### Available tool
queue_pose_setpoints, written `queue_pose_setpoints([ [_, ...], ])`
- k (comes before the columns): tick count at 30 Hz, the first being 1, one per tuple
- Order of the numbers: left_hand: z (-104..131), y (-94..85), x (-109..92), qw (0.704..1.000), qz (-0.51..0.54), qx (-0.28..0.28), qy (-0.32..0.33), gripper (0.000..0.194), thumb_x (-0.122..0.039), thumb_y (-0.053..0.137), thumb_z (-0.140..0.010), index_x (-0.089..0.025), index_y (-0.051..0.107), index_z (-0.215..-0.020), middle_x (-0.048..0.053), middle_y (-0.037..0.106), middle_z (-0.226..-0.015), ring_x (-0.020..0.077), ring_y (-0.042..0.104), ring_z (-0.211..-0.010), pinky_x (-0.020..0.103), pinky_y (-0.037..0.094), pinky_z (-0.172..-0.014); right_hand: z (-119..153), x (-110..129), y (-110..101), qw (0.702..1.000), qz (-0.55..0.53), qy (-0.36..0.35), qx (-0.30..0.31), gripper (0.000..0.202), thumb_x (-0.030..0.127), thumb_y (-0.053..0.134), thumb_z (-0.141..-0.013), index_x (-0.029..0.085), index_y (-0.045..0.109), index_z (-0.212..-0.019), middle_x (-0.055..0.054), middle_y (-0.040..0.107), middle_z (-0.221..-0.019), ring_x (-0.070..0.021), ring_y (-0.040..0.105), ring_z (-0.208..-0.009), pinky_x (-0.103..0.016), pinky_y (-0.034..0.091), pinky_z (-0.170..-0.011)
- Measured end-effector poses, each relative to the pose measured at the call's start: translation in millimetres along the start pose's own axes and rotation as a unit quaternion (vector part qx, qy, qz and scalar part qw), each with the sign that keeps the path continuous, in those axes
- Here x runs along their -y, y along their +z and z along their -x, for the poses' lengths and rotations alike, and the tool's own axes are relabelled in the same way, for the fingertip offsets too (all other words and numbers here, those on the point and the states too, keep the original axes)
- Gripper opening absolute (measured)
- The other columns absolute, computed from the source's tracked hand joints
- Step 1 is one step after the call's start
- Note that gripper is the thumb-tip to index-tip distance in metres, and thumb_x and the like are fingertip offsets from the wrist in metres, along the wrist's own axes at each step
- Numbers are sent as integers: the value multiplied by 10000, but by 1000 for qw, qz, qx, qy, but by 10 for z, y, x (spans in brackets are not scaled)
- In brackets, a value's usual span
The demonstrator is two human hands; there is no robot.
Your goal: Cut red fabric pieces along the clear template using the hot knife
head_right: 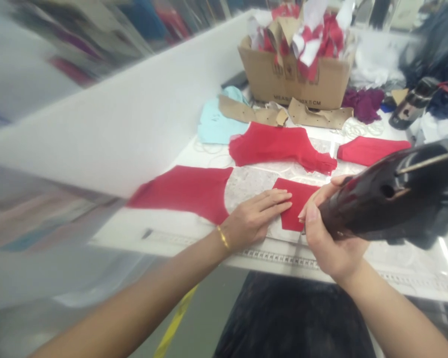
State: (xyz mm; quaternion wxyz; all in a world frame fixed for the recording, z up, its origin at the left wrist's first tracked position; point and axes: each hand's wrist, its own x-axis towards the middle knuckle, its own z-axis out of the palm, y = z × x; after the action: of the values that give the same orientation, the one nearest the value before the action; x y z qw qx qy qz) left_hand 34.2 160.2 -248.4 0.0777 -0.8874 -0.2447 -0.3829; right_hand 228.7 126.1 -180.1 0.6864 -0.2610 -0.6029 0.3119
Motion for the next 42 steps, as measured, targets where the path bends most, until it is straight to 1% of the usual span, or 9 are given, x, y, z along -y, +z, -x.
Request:
queue_pose_setpoints([
  [5,12,-15,3,1000,2,8,1,417,98,426,-821,-55,616,-1160,154,669,-1204,249,633,-1185,422,594,-1011,-21,41,-172,999,-28,-25,-3,304,94,631,-916,212,521,-1173,39,577,-790,-101,592,-635,-275,531,-580],
  [11,18,-17,10,1000,-2,9,-3,384,78,432,-866,-73,616,-1168,147,671,-1216,231,629,-1201,416,592,-1017,9,36,-200,999,-14,-27,-16,245,78,625,-914,209,542,-1105,28,587,-753,-103,584,-645,-240,544,-598],
  [15,21,-23,16,1000,4,6,-2,374,79,453,-867,-56,617,-1175,153,669,-1215,248,626,-1201,419,588,-1022,33,125,-297,1000,-1,-9,-6,296,98,618,-921,244,566,-1174,27,576,-778,-111,587,-628,-265,553,-587],
  [21,14,-40,15,1000,-2,12,1,393,80,441,-863,-66,619,-1183,144,674,-1211,244,635,-1195,414,583,-1032,54,147,-474,999,9,-13,-47,303,108,644,-905,242,571,-1167,23,568,-806,-127,596,-632,-301,542,-561],
  [25,-11,-119,-17,999,-37,23,14,397,76,436,-864,-67,627,-1181,143,681,-1208,244,645,-1186,408,583,-1034,65,147,-475,999,40,-20,-31,219,123,623,-929,226,566,-1114,22,570,-784,-125,605,-621,-301,553,-574],
  [29,-38,-273,-79,995,-73,60,33,368,67,429,-878,-37,639,-1162,149,691,-1188,271,668,-1143,413,611,-977,27,158,-468,999,7,-16,-41,284,117,645,-909,225,551,-1155,24,567,-798,-125,599,-629,-302,550,-554],
  [34,-3,-329,-112,994,-79,60,34,317,56,438,-909,-43,638,-1136,140,700,-1168,259,677,-1130,394,615,-968,-149,7,-353,997,-28,-20,-63,287,118,686,-876,207,528,-1098,32,584,-749,-117,576,-601,-277,535,-538],
  [38,39,-253,-102,997,-63,39,34,276,35,461,-922,-36,618,-1138,156,691,-1182,269,663,-1158,404,602,-996,-337,-247,-92,998,-23,-29,-51,273,115,655,-888,204,511,-1102,36,598,-726,-116,579,-593,-276,524,-563],
  [42,67,-180,-88,997,-60,20,33,361,69,422,-884,-47,603,-1174,159,682,-1205,243,623,-1237,386,585,-1029,-528,-491,205,996,-17,-63,-68,270,159,664,-848,206,503,-1060,45,572,-704,-131,567,-555,-312,502,-561],
])
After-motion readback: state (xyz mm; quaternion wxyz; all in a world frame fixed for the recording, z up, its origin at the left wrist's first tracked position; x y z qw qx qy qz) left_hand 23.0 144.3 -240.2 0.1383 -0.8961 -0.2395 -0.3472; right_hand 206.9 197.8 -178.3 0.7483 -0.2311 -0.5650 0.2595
